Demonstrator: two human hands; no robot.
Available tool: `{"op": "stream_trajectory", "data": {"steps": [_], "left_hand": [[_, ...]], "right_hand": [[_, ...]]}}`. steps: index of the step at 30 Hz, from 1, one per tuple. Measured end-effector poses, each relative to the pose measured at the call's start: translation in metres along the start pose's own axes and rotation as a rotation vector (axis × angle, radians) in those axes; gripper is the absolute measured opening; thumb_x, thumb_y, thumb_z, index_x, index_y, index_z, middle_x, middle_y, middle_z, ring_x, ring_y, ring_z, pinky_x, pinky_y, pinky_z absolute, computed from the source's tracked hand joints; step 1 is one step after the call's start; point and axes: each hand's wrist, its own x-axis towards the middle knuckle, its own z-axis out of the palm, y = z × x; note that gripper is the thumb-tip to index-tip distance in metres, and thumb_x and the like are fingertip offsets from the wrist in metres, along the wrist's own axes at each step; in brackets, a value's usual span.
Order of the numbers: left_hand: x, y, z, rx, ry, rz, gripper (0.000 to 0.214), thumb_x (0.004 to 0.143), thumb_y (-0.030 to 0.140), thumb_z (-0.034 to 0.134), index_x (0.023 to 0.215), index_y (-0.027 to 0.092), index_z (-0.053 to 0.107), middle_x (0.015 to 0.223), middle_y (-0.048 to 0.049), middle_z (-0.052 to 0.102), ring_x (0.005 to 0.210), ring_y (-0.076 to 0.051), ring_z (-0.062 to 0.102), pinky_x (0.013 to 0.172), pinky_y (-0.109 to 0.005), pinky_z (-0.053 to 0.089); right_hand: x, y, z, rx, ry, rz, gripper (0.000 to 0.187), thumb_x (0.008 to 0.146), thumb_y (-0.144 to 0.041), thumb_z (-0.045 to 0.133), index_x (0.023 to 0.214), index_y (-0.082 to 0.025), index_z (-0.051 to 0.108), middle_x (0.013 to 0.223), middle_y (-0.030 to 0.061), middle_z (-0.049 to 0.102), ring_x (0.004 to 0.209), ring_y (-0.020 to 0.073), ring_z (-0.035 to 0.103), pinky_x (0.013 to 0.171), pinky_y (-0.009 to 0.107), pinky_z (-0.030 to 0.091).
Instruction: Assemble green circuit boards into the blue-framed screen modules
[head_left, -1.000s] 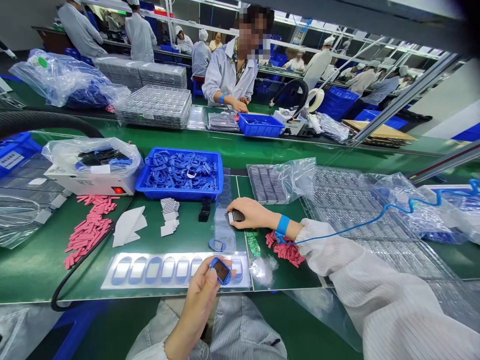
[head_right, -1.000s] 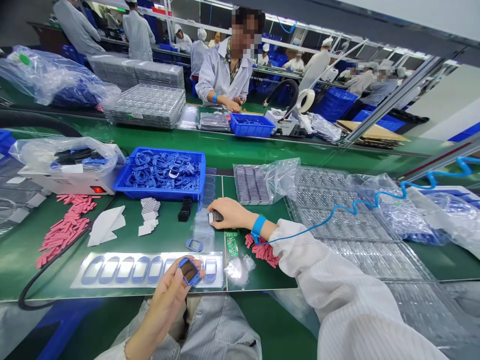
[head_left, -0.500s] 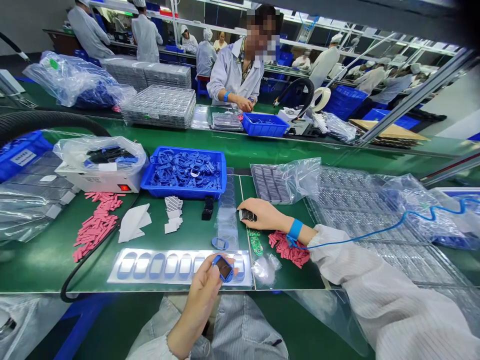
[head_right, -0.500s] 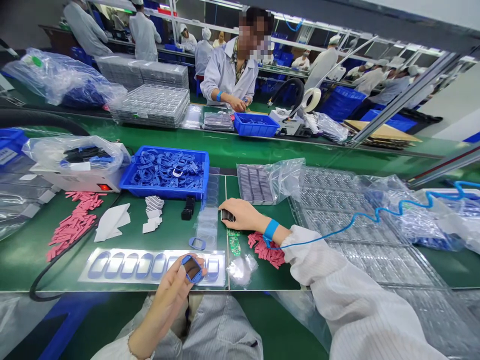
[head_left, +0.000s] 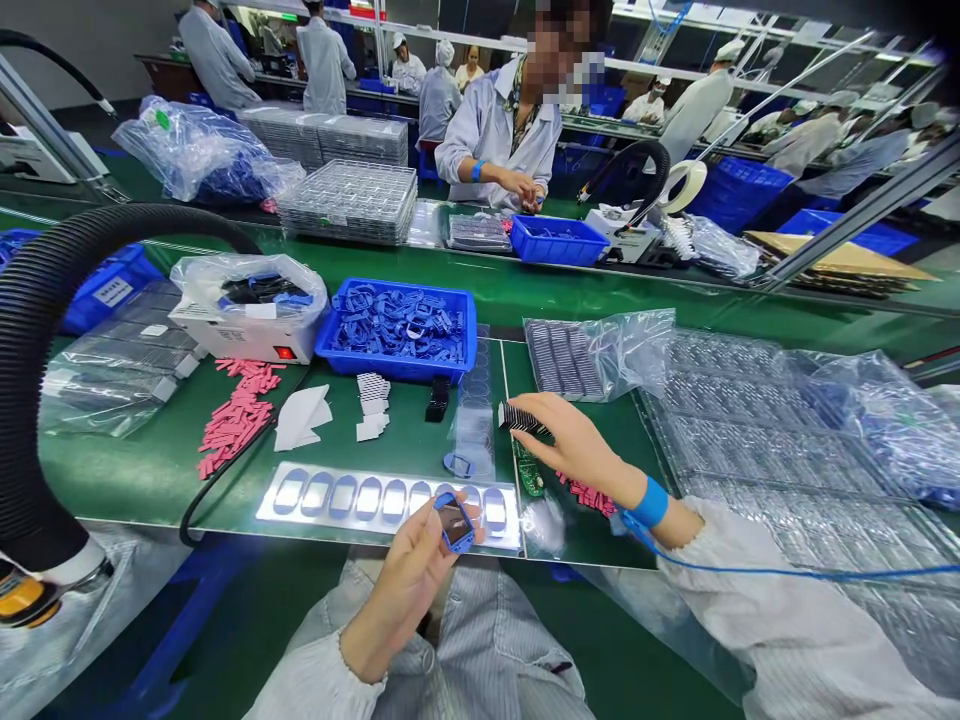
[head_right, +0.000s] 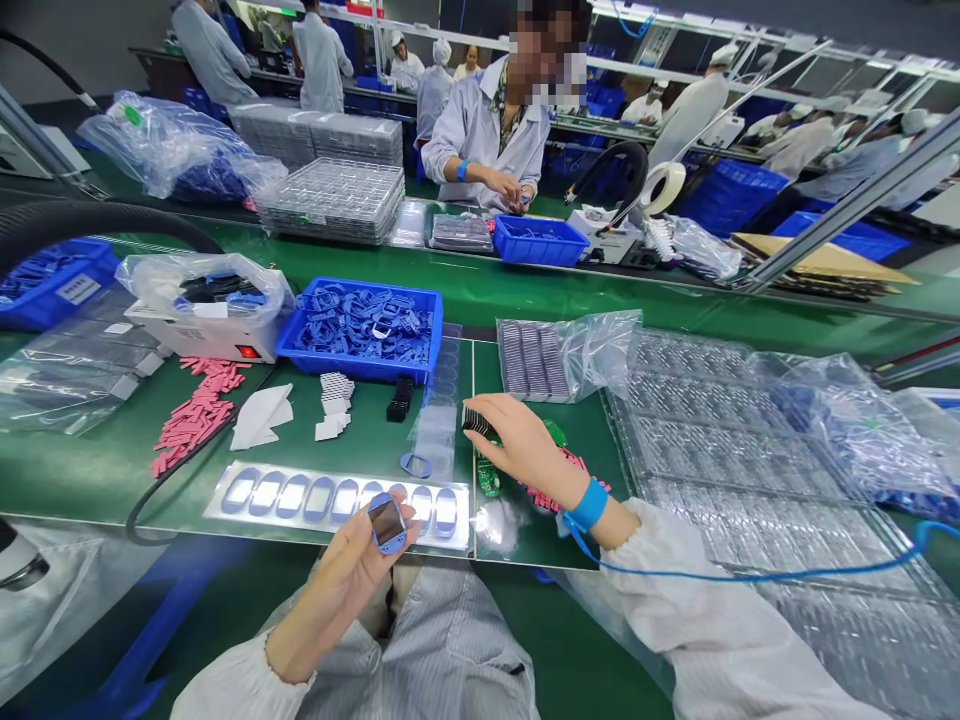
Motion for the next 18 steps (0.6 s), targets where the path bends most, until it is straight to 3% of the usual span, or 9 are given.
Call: {"op": "stream_trajectory", "data": {"steps": [4, 8, 13, 18], "left_hand": [[-0.016, 0.002, -0.011, 0.007, 0.003, -0.008, 0.037, 0.074, 0.044, 0.069, 0.101, 0.018, 0.071, 0.094, -0.0074, 0.072, 0.088, -0.021, 0.066, 0.093, -0.037, 0.044], [-0.029, 0.005, -0.019, 0.016, -0.018, -0.006, 0.033, 0.075, 0.043, 0.068, 0.098, 0.019, 0.071, 0.093, -0.0066, 0.070, 0.085, -0.019, 0.065, 0.089, -0.034, 0.045], [-0.038, 0.005, -0.017, 0.045, -0.030, -0.061, 0.036, 0.072, 0.045, 0.070, 0.098, 0.020, 0.071, 0.091, -0.0061, 0.069, 0.084, -0.019, 0.064, 0.085, -0.030, 0.046], [-0.044, 0.006, -0.013, 0.006, -0.026, -0.099, 0.034, 0.072, 0.045, 0.070, 0.096, 0.021, 0.071, 0.090, -0.0053, 0.068, 0.083, -0.018, 0.063, 0.084, -0.029, 0.045]], "right_hand": [[-0.014, -0.020, -0.003, 0.006, 0.005, 0.031, 0.021, 0.088, -0.030, 0.050, 0.107, -0.023, 0.058, 0.102, 0.0075, 0.066, 0.094, 0.0229, 0.061, 0.080, 0.040, 0.051], [-0.015, -0.011, -0.008, -0.045, 0.063, 0.144, 0.024, 0.088, -0.031, 0.049, 0.108, -0.020, 0.056, 0.100, 0.0095, 0.065, 0.094, 0.0247, 0.060, 0.080, 0.041, 0.051], [0.011, 0.010, 0.007, -0.132, -0.019, 0.163, 0.046, 0.078, -0.040, 0.063, 0.117, -0.018, 0.054, 0.116, 0.0144, 0.059, 0.104, 0.0322, 0.056, 0.083, 0.049, 0.049], [0.033, 0.019, 0.030, -0.174, -0.141, 0.136, 0.034, 0.077, -0.042, 0.066, 0.100, -0.017, 0.062, 0.103, 0.0116, 0.065, 0.095, 0.0264, 0.060, 0.081, 0.044, 0.048]]}}
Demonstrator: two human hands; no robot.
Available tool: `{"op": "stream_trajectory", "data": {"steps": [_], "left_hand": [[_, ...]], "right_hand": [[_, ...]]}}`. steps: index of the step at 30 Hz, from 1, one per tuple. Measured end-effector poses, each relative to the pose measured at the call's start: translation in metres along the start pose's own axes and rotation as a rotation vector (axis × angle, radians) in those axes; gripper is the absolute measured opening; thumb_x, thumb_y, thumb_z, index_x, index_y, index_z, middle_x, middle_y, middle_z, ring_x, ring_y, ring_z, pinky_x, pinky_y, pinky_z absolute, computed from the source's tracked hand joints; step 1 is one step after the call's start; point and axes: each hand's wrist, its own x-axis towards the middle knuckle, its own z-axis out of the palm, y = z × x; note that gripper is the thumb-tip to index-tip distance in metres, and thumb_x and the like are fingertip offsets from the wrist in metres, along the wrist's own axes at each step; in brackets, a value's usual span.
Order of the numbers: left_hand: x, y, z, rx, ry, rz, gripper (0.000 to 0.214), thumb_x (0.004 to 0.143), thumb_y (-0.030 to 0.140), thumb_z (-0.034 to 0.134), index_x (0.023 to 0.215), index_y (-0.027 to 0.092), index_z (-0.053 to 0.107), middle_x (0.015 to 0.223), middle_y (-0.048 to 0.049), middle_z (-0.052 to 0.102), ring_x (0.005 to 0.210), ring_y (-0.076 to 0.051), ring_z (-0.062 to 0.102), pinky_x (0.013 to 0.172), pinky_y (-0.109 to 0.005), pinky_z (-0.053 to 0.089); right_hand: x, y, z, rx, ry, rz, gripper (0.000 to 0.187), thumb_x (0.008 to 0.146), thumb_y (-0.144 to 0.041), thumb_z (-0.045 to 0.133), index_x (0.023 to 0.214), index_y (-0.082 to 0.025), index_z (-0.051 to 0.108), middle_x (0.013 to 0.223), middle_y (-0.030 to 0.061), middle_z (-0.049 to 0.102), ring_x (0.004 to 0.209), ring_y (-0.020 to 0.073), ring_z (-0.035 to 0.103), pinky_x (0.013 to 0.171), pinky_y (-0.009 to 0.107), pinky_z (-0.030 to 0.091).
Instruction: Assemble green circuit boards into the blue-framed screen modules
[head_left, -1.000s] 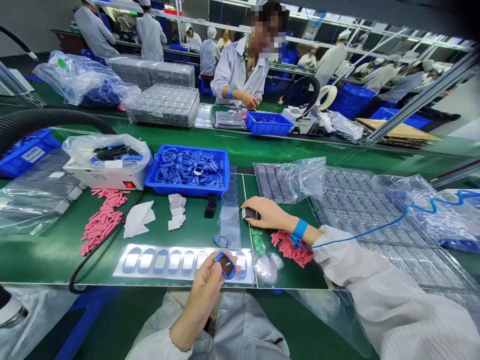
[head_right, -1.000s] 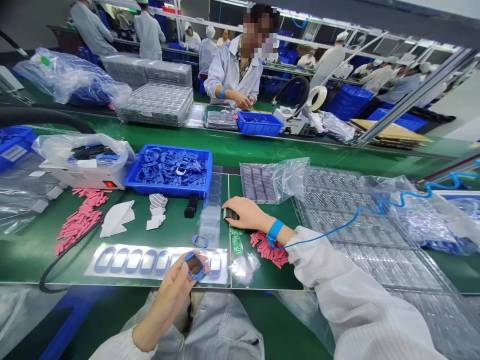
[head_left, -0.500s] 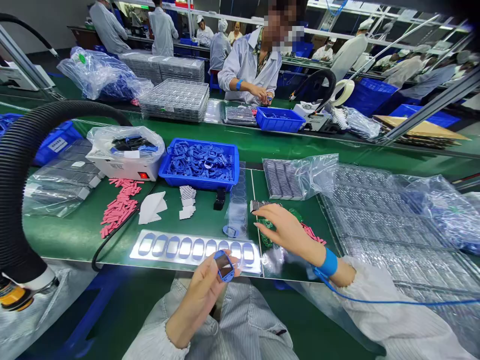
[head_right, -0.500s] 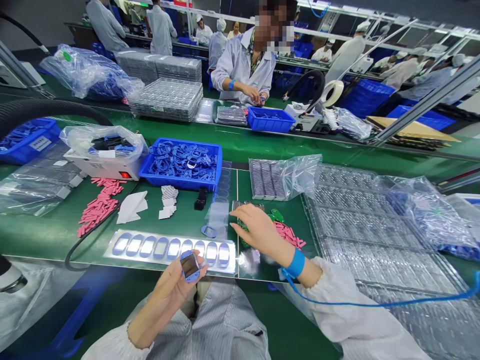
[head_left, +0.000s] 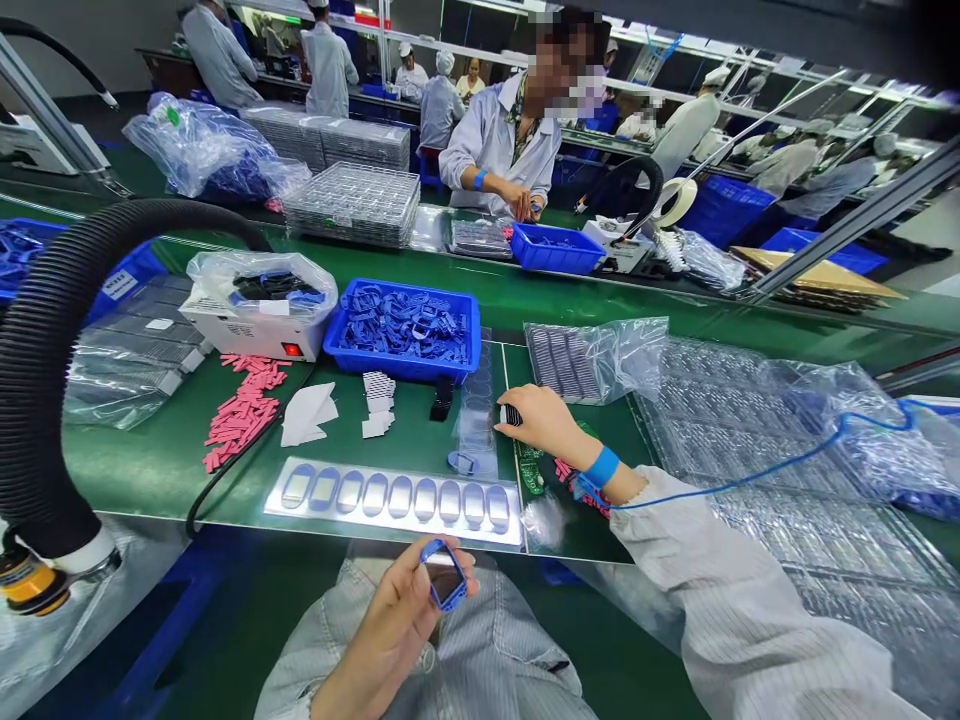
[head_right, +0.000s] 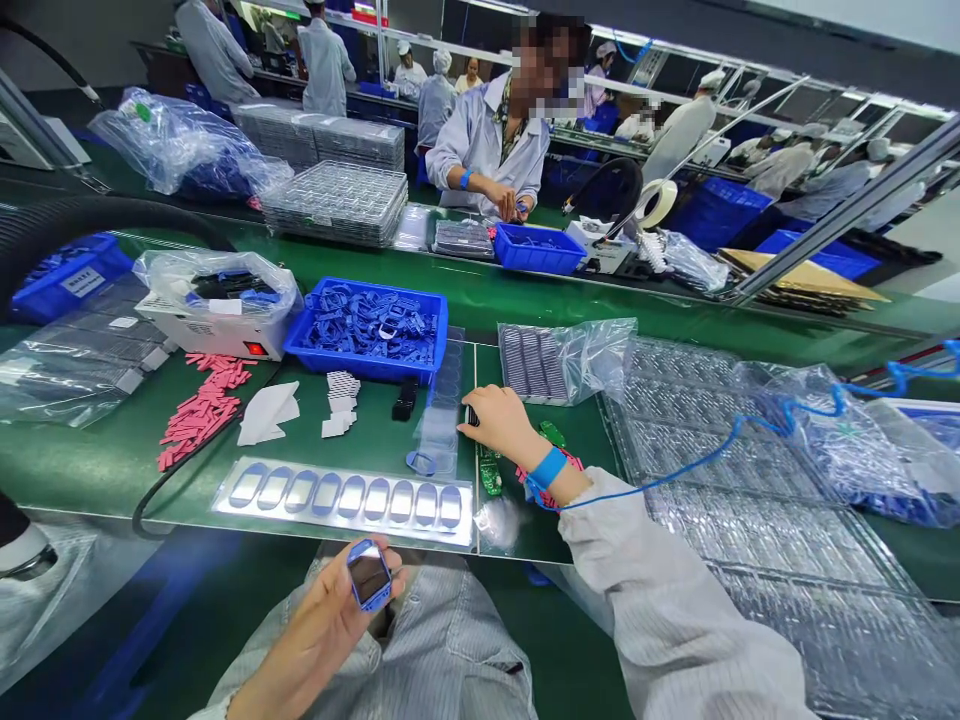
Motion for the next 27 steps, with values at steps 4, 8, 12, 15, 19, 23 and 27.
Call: {"op": "stream_trajectory", "data": {"steps": [4, 8, 12, 15, 19, 23, 27], "left_hand": [[-0.004, 0.002, 0.001, -0.052, 0.016, -0.003, 0.034, 0.071, 0.044, 0.071, 0.096, 0.020, 0.071, 0.091, -0.0056, 0.069, 0.084, -0.018, 0.063, 0.087, -0.031, 0.045], [-0.004, 0.004, 0.003, -0.067, 0.005, 0.021, 0.034, 0.070, 0.043, 0.072, 0.094, 0.019, 0.072, 0.090, -0.0043, 0.069, 0.083, -0.016, 0.064, 0.086, -0.027, 0.046], [-0.001, 0.002, 0.002, -0.079, -0.015, 0.015, 0.030, 0.073, 0.042, 0.070, 0.096, 0.022, 0.073, 0.094, -0.0038, 0.072, 0.089, -0.018, 0.067, 0.088, -0.026, 0.046], [0.003, 0.001, 0.002, -0.080, -0.041, 0.037, 0.033, 0.074, 0.043, 0.069, 0.100, 0.023, 0.072, 0.111, -0.0062, 0.071, 0.108, -0.022, 0.061, 0.098, -0.030, 0.041], [0.006, 0.003, 0.011, -0.026, -0.100, 0.064, 0.047, 0.075, 0.046, 0.067, 0.114, 0.021, 0.066, 0.129, -0.0094, 0.061, 0.125, -0.025, 0.048, 0.108, -0.034, 0.031], [0.008, 0.006, 0.021, 0.032, -0.147, 0.066, 0.047, 0.072, 0.047, 0.069, 0.111, 0.022, 0.068, 0.123, -0.0104, 0.064, 0.123, -0.028, 0.049, 0.108, -0.039, 0.029], [0.007, 0.005, 0.025, 0.148, -0.133, 0.030, 0.044, 0.067, 0.051, 0.071, 0.099, 0.022, 0.073, 0.113, -0.0096, 0.067, 0.113, -0.028, 0.054, 0.099, -0.038, 0.036]], "right_hand": [[0.001, 0.003, 0.004, 0.005, -0.027, 0.013, 0.034, 0.085, -0.045, 0.056, 0.102, -0.015, 0.060, 0.102, 0.0070, 0.063, 0.094, 0.0193, 0.060, 0.084, 0.042, 0.047], [0.001, 0.003, 0.000, 0.086, 0.002, 0.038, 0.030, 0.078, -0.040, 0.064, 0.096, -0.016, 0.062, 0.098, 0.0081, 0.066, 0.092, 0.0223, 0.062, 0.082, 0.043, 0.049], [-0.002, -0.005, -0.014, 0.246, 0.115, 0.077, 0.029, 0.076, -0.032, 0.064, 0.100, -0.018, 0.057, 0.096, 0.0094, 0.068, 0.089, 0.0250, 0.065, 0.078, 0.043, 0.053], [-0.017, -0.027, -0.032, 0.392, 0.179, 0.049, 0.028, 0.080, -0.031, 0.058, 0.105, -0.021, 0.050, 0.105, 0.0077, 0.066, 0.094, 0.0206, 0.066, 0.081, 0.037, 0.055], [-0.051, -0.075, -0.053, 0.525, 0.104, -0.077, 0.027, 0.077, -0.026, 0.063, 0.102, -0.024, 0.052, 0.099, 0.0033, 0.068, 0.087, 0.0177, 0.067, 0.074, 0.029, 0.057], [-0.073, -0.106, -0.062, 0.420, 0.015, -0.269, 0.027, 0.079, -0.022, 0.062, 0.105, -0.025, 0.054, 0.095, 0.0046, 0.067, 0.086, 0.0194, 0.065, 0.071, 0.032, 0.056], [-0.076, -0.116, -0.068, 0.263, 0.009, -0.408, 0.027, 0.082, -0.018, 0.059, 0.108, -0.015, 0.055, 0.089, 0.0082, 0.067, 0.077, 0.0208, 0.061, 0.063, 0.034, 0.053]]}}
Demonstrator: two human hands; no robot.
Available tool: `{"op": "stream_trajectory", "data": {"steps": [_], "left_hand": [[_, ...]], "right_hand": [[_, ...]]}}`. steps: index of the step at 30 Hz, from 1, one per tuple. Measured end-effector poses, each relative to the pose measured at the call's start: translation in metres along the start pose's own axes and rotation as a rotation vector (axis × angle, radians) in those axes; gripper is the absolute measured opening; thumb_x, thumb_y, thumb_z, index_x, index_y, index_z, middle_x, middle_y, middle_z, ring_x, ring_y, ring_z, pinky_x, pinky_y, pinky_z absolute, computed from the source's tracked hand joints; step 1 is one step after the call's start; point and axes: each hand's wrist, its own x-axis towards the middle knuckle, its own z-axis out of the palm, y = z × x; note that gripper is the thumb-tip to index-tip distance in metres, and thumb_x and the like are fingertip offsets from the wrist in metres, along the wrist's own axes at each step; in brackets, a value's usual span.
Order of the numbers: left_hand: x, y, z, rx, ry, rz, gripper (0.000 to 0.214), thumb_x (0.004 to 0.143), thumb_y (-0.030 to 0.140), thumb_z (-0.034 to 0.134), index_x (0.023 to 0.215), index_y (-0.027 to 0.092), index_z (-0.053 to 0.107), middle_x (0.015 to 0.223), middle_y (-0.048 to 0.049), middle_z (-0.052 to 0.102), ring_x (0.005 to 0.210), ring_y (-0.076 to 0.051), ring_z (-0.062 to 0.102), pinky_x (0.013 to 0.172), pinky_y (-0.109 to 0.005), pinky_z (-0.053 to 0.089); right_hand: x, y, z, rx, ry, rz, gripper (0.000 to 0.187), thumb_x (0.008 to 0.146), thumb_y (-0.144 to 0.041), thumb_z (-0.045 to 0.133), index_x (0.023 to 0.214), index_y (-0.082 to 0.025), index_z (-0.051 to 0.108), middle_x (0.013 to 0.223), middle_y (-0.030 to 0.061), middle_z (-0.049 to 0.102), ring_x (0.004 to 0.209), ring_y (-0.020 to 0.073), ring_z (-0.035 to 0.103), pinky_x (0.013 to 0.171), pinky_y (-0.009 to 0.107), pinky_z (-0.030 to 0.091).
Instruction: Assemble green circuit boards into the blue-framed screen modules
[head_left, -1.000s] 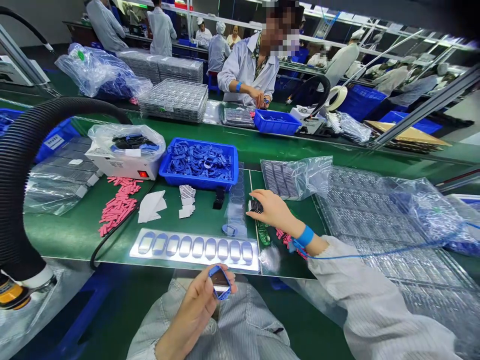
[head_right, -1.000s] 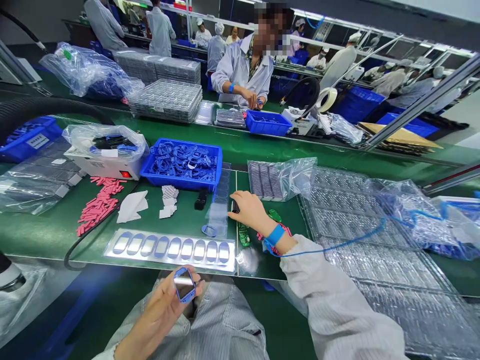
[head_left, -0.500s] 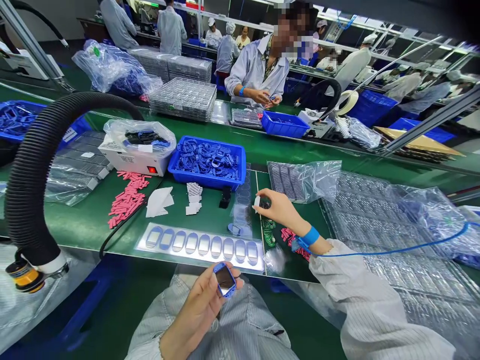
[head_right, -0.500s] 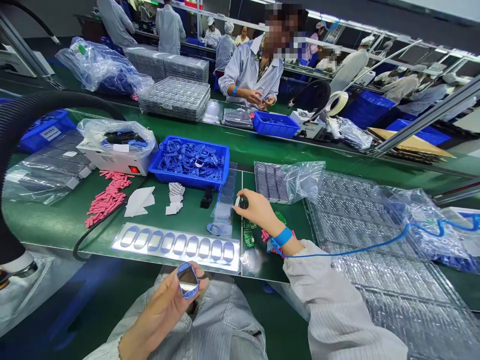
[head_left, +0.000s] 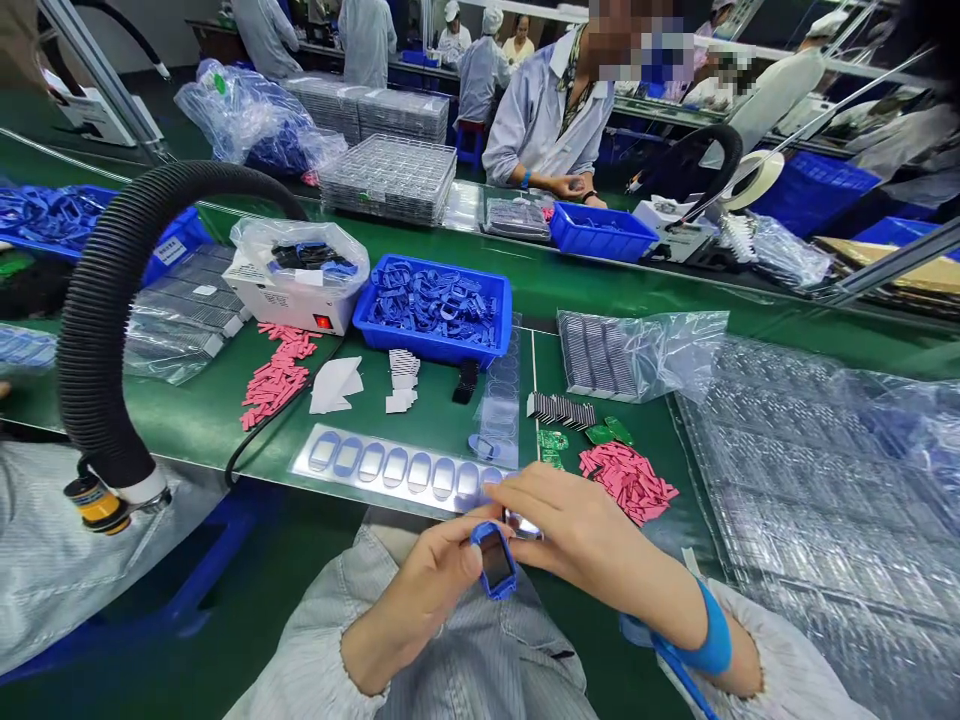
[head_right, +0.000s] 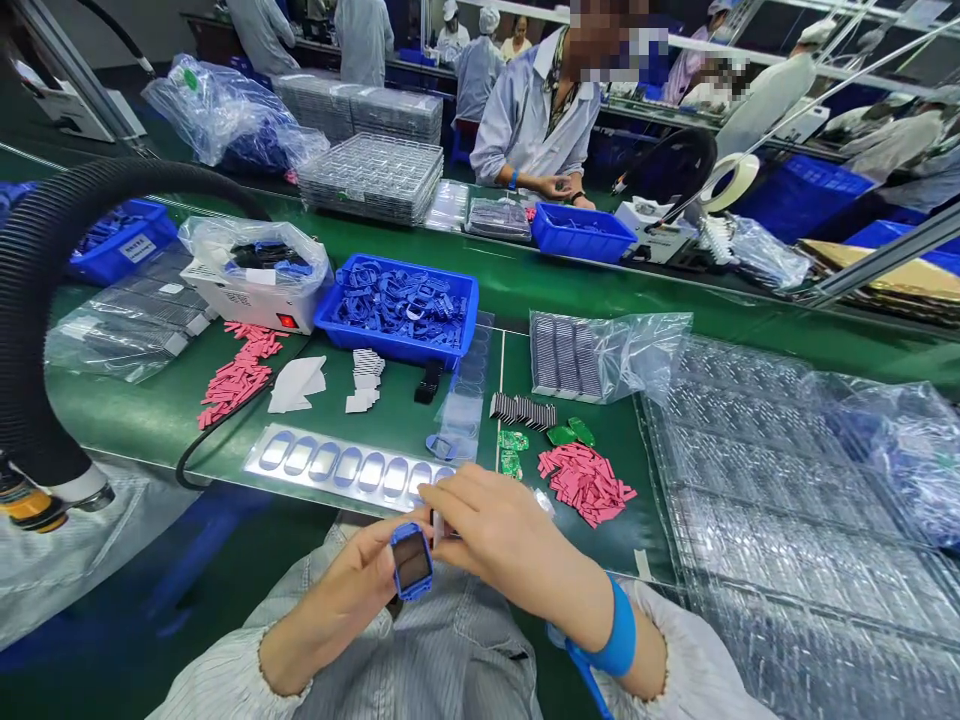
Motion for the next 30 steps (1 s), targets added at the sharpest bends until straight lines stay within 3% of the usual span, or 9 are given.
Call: {"op": "stream_trajectory", "data": {"steps": [4, 10, 18, 20, 23, 25, 30], "left_hand": [[-0.002, -0.003, 0.002, 0.034, -0.013, -0.025, 0.044, 0.066, 0.053, 0.071, 0.097, 0.021, 0.074, 0.105, -0.0090, 0.068, 0.105, -0.026, 0.057, 0.090, -0.033, 0.040], [-0.002, -0.005, 0.003, 0.066, -0.006, -0.017, 0.043, 0.068, 0.053, 0.070, 0.094, 0.020, 0.075, 0.110, -0.0107, 0.064, 0.108, -0.029, 0.054, 0.093, -0.037, 0.039], [-0.005, -0.009, 0.002, -0.001, -0.049, -0.064, 0.034, 0.064, 0.049, 0.074, 0.083, 0.022, 0.077, 0.087, -0.0057, 0.068, 0.086, -0.021, 0.061, 0.086, -0.033, 0.043], [-0.006, -0.012, 0.001, -0.022, -0.051, -0.092, 0.035, 0.063, 0.051, 0.075, 0.082, 0.022, 0.077, 0.096, -0.0072, 0.068, 0.093, -0.024, 0.060, 0.087, -0.034, 0.043], [-0.007, -0.016, 0.000, -0.068, -0.107, -0.089, 0.037, 0.065, 0.051, 0.073, 0.085, 0.019, 0.076, 0.117, -0.0099, 0.062, 0.108, -0.029, 0.057, 0.097, -0.040, 0.038], [-0.006, -0.019, 0.000, -0.101, -0.116, -0.060, 0.037, 0.067, 0.050, 0.072, 0.087, 0.019, 0.075, 0.120, -0.0100, 0.061, 0.112, -0.030, 0.055, 0.100, -0.039, 0.036], [-0.005, -0.028, -0.003, -0.138, -0.021, -0.085, 0.033, 0.065, 0.045, 0.076, 0.084, 0.018, 0.076, 0.118, -0.0085, 0.063, 0.099, -0.022, 0.062, 0.083, -0.027, 0.046]], "right_hand": [[-0.001, -0.005, -0.004, -0.023, -0.082, -0.001, 0.032, 0.079, -0.009, 0.055, 0.111, -0.013, 0.056, 0.089, 0.0072, 0.067, 0.080, 0.0205, 0.061, 0.067, 0.035, 0.053], [-0.011, -0.007, -0.003, 0.251, -0.103, 0.119, 0.044, 0.077, -0.009, 0.060, 0.120, -0.019, 0.055, 0.113, 0.0043, 0.066, 0.104, 0.0182, 0.061, 0.088, 0.031, 0.049], [-0.024, 0.004, 0.001, 0.574, -0.080, 0.234, 0.039, 0.076, -0.030, 0.070, 0.113, -0.027, 0.062, 0.102, -0.0016, 0.072, 0.091, 0.0134, 0.067, 0.080, 0.024, 0.052], [-0.030, 0.001, 0.008, 0.602, 0.018, 0.300, 0.038, 0.073, -0.030, 0.073, 0.109, -0.027, 0.063, 0.097, -0.0018, 0.073, 0.085, 0.0127, 0.069, 0.074, 0.022, 0.054], [-0.039, -0.013, 0.022, 0.470, 0.336, 0.351, 0.031, 0.072, -0.026, 0.073, 0.101, -0.023, 0.063, 0.102, 0.0033, 0.071, 0.092, 0.0166, 0.067, 0.079, 0.029, 0.055], [-0.045, -0.026, 0.032, 0.297, 0.535, 0.323, 0.020, 0.074, -0.018, 0.070, 0.092, -0.020, 0.063, 0.105, 0.0076, 0.069, 0.100, 0.0205, 0.063, 0.084, 0.036, 0.052], [-0.066, -0.036, 0.048, 0.101, 0.667, 0.310, 0.019, 0.073, -0.003, 0.064, 0.083, -0.020, 0.063, 0.090, 0.0047, 0.072, 0.093, 0.0208, 0.066, 0.080, 0.038, 0.053]]}}
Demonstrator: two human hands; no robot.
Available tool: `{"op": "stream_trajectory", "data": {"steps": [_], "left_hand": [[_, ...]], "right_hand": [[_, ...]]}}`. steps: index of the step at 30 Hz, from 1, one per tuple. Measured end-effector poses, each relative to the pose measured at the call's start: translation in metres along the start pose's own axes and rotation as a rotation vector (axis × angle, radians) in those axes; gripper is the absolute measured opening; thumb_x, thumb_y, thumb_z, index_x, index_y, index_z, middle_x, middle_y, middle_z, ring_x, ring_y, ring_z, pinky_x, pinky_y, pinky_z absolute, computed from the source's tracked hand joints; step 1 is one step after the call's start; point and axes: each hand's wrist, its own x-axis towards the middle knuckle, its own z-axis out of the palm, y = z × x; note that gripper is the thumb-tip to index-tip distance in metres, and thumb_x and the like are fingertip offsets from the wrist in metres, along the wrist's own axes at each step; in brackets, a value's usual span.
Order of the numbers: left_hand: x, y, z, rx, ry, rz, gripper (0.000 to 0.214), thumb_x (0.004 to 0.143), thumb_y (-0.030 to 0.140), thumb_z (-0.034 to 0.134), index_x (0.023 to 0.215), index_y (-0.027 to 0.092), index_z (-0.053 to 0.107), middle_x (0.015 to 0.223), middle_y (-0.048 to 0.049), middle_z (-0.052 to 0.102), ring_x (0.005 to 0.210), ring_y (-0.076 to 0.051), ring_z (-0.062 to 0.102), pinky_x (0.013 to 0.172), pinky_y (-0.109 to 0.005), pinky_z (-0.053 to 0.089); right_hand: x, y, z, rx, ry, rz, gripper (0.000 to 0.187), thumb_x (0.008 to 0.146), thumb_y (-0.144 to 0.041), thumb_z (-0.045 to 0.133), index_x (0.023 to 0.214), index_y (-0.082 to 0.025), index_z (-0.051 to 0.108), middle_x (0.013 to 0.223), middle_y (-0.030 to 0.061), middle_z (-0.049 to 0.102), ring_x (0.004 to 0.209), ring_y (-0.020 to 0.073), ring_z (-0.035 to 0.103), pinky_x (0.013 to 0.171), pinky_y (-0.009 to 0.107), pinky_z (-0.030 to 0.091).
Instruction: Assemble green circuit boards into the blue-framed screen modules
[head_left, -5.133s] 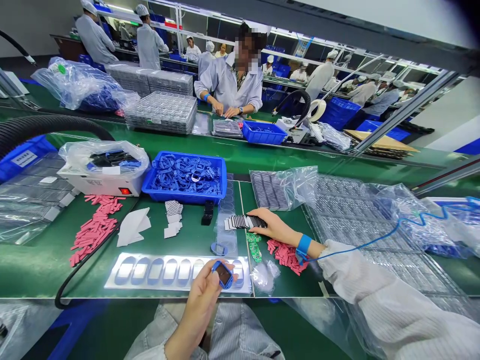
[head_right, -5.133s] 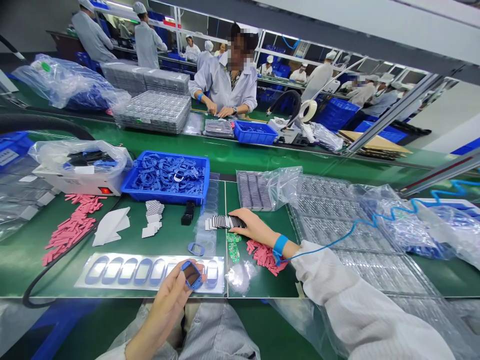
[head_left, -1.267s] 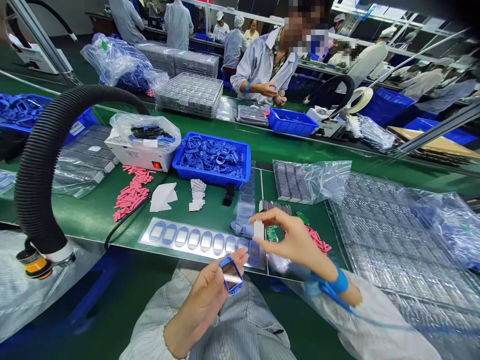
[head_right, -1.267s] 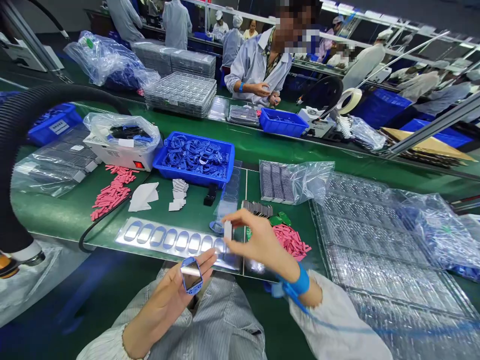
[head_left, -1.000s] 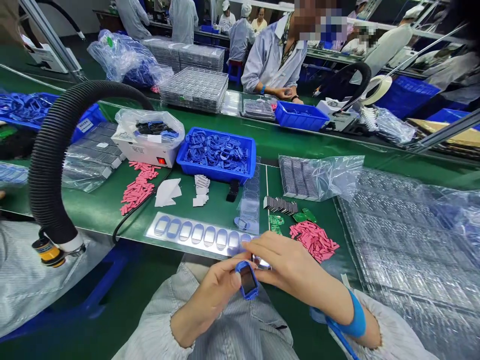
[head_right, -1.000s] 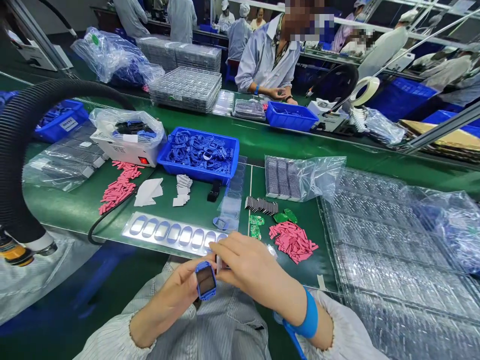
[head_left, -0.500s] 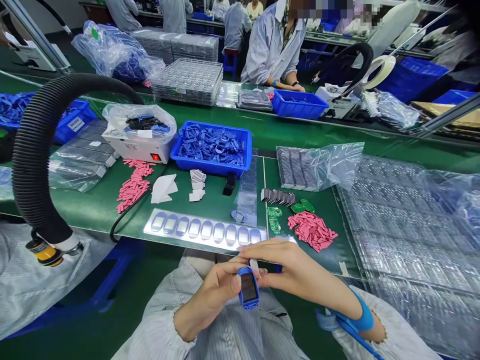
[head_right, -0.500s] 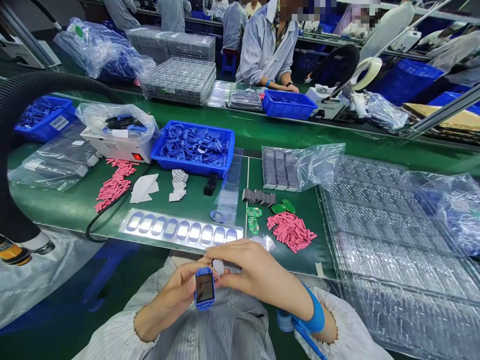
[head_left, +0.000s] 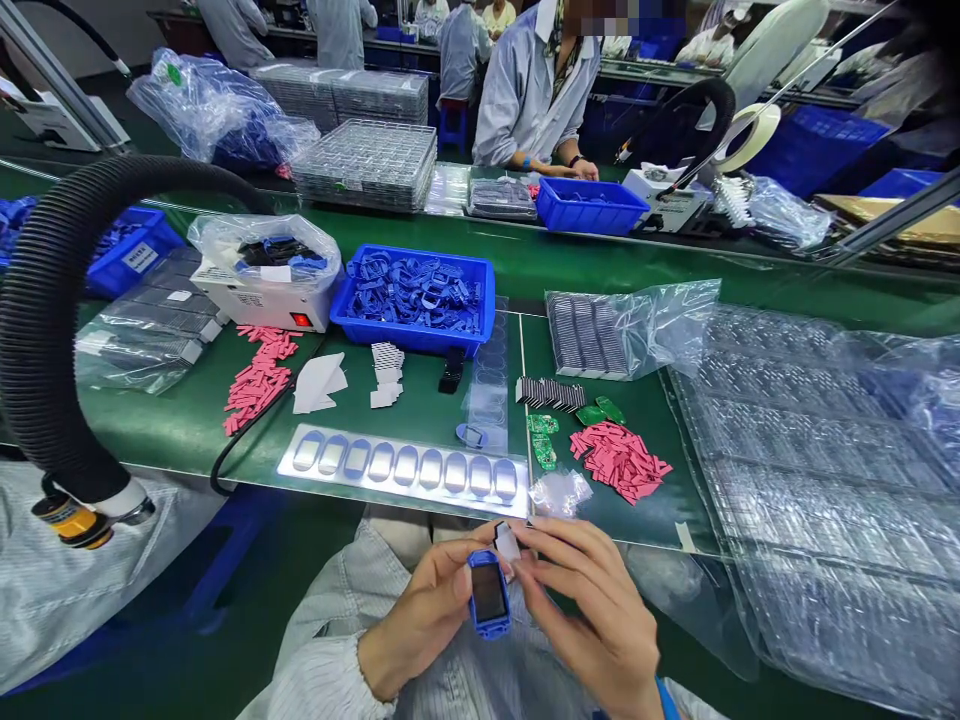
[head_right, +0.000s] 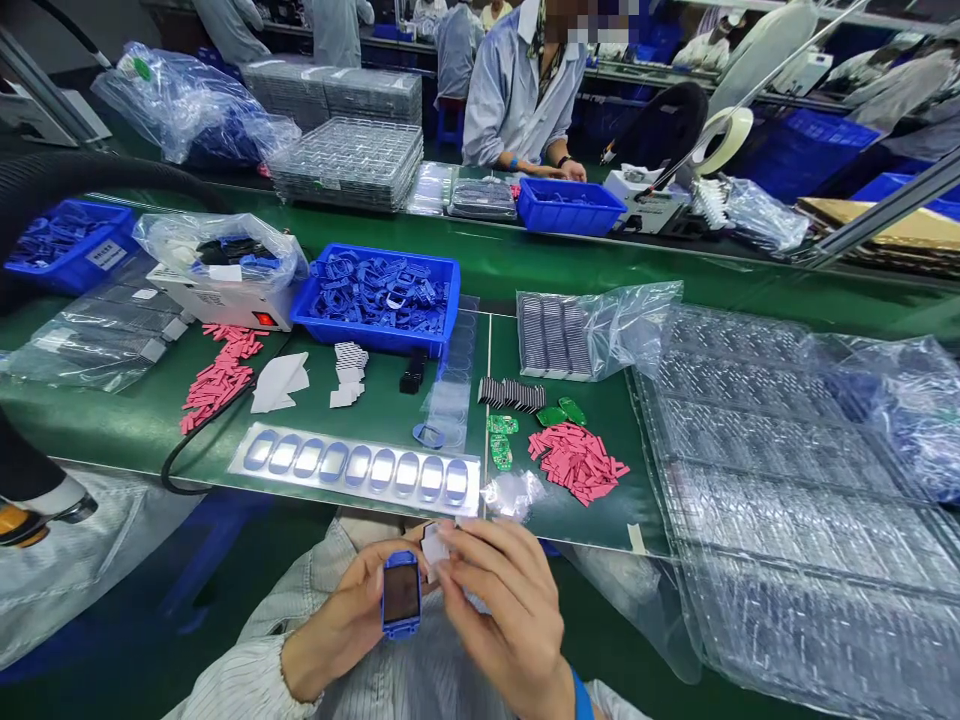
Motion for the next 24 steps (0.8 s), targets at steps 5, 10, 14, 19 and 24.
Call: {"op": "stream_trajectory", "data": {"steps": [5, 10, 14, 19, 24], "left_hand": [[0.002, -0.009, -0.007, -0.102, 0.042, -0.069, 0.037, 0.069, 0.038, 0.075, 0.098, 0.015, 0.073, 0.098, -0.0101, 0.072, 0.094, -0.020, 0.066, 0.085, -0.027, 0.047], [0.013, -0.016, -0.005, -0.217, 0.062, -0.061, 0.041, 0.067, 0.041, 0.076, 0.099, 0.015, 0.073, 0.123, -0.0121, 0.064, 0.117, -0.028, 0.055, 0.097, -0.034, 0.043], [0.019, -0.011, 0.000, -0.138, 0.056, -0.024, 0.039, 0.067, 0.041, 0.076, 0.096, 0.016, 0.074, 0.124, -0.0127, 0.064, 0.122, -0.030, 0.051, 0.105, -0.040, 0.034], [0.019, -0.001, 0.008, -0.060, 0.003, -0.010, 0.035, 0.068, 0.041, 0.075, 0.097, 0.021, 0.074, 0.112, -0.0089, 0.069, 0.109, -0.025, 0.059, 0.100, -0.037, 0.037], [0.014, -0.001, 0.007, -0.064, 0.017, 0.002, 0.031, 0.067, 0.041, 0.076, 0.091, 0.022, 0.075, 0.100, -0.0063, 0.072, 0.096, -0.021, 0.064, 0.092, -0.033, 0.042]], "right_hand": [[-0.017, 0.036, -0.004, -0.079, 0.288, 0.203, 0.017, 0.072, -0.004, 0.067, 0.079, -0.019, 0.065, 0.083, 0.0033, 0.073, 0.080, 0.0197, 0.071, 0.073, 0.032, 0.057], [-0.020, 0.046, 0.003, -0.127, 0.232, 0.184, 0.013, 0.076, -0.008, 0.064, 0.084, -0.018, 0.065, 0.083, 0.0040, 0.074, 0.076, 0.0182, 0.071, 0.071, 0.031, 0.059], [-0.007, 0.027, 0.000, -0.072, 0.053, -0.008, 0.018, 0.073, -0.004, 0.065, 0.086, -0.018, 0.064, 0.085, 0.0048, 0.074, 0.084, 0.0193, 0.071, 0.078, 0.032, 0.059], [0.012, 0.011, 0.001, -0.152, -0.065, -0.243, 0.014, 0.074, -0.005, 0.067, 0.082, -0.016, 0.063, 0.083, 0.0070, 0.075, 0.082, 0.0192, 0.071, 0.077, 0.029, 0.059], [0.011, 0.005, 0.007, -0.093, -0.068, -0.219, 0.017, 0.074, -0.003, 0.065, 0.083, -0.016, 0.062, 0.082, 0.0070, 0.075, 0.084, 0.0202, 0.071, 0.075, 0.029, 0.060]]}}
